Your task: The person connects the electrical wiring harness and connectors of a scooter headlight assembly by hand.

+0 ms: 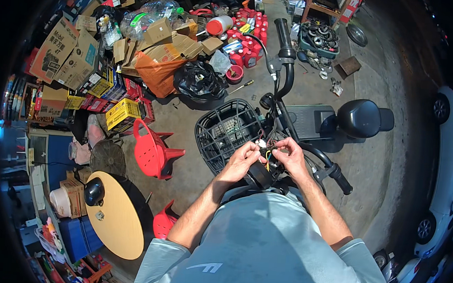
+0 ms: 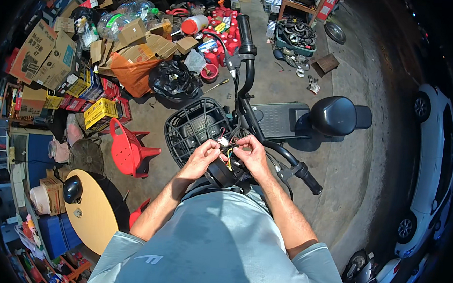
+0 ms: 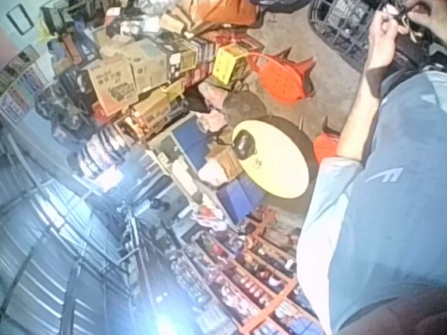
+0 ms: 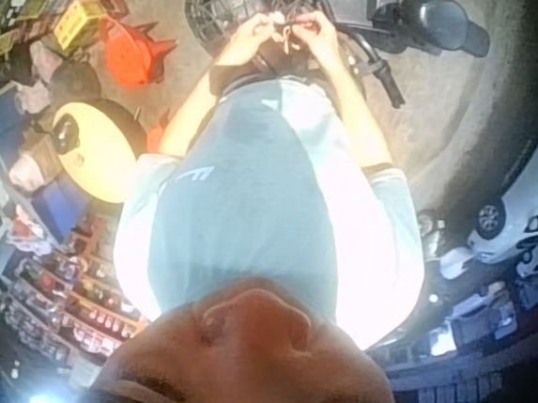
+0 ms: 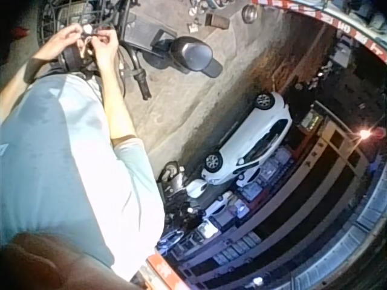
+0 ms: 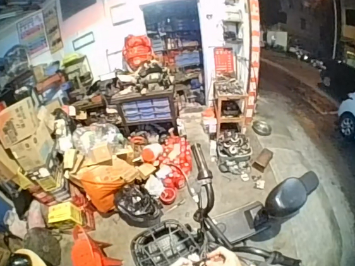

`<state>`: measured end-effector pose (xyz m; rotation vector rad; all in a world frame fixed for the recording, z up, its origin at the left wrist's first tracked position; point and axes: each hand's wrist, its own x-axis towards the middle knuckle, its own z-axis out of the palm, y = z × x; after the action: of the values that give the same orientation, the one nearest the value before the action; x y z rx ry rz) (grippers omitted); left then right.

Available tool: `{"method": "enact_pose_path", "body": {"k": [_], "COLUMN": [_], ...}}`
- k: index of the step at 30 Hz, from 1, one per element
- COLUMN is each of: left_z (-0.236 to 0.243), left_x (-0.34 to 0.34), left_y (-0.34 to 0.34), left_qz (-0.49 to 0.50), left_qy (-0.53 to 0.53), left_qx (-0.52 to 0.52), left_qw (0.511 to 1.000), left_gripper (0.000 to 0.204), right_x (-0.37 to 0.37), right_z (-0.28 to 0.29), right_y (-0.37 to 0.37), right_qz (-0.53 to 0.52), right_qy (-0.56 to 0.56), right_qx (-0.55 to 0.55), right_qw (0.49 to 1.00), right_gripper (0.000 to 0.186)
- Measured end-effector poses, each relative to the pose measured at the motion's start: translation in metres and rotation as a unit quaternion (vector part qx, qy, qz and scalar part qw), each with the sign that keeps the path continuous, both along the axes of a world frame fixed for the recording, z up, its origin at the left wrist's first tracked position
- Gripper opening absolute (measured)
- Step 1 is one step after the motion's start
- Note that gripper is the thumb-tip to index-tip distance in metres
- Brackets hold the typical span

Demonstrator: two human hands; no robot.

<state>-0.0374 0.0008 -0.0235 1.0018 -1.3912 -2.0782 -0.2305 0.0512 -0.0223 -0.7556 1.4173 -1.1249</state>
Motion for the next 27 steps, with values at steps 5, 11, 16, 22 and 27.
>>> {"method": "enact_pose_path", "body": {"k": [5,11,16,22,27], "left_z": [-0.003,-0.003,-0.002,0.003,0.006], "left_x": [0.001,0.0,-0.001,-0.002,-0.002], "left_y": [0.0,0.001,0.001,0.001,0.003], "left_qz": [0.002,0.012,0.013,0.009,0.009], "left_qy": [-0.011,0.006,-0.003,0.001,0.013], "left_qx": [-0.006,0.025,0.029,0.02,0.02], "left_qw": [1.0,1.0,0.999,1.0,1.0], "left_gripper": [0.017,0.014,0.014,0.014,0.014], "right_x": [0.0,-0.001,0.0,0.006,0.003], "right_z": [-0.004,-0.009,-0.008,-0.003,0.005], "right_y": [0.002,0.004,0.005,-0.008,-0.037], "right_qz": [-0.001,-0.01,-0.02,-0.047,-0.023], "right_qy": [-0.009,-0.041,-0.065,0.083,0.195], "right_qx": [0.006,-0.001,-0.006,-0.055,-0.085], "right_qw": [1.0,0.999,0.998,0.994,0.977], "right_gripper": [0.023,0.021,0.022,0.016,0.015]}}
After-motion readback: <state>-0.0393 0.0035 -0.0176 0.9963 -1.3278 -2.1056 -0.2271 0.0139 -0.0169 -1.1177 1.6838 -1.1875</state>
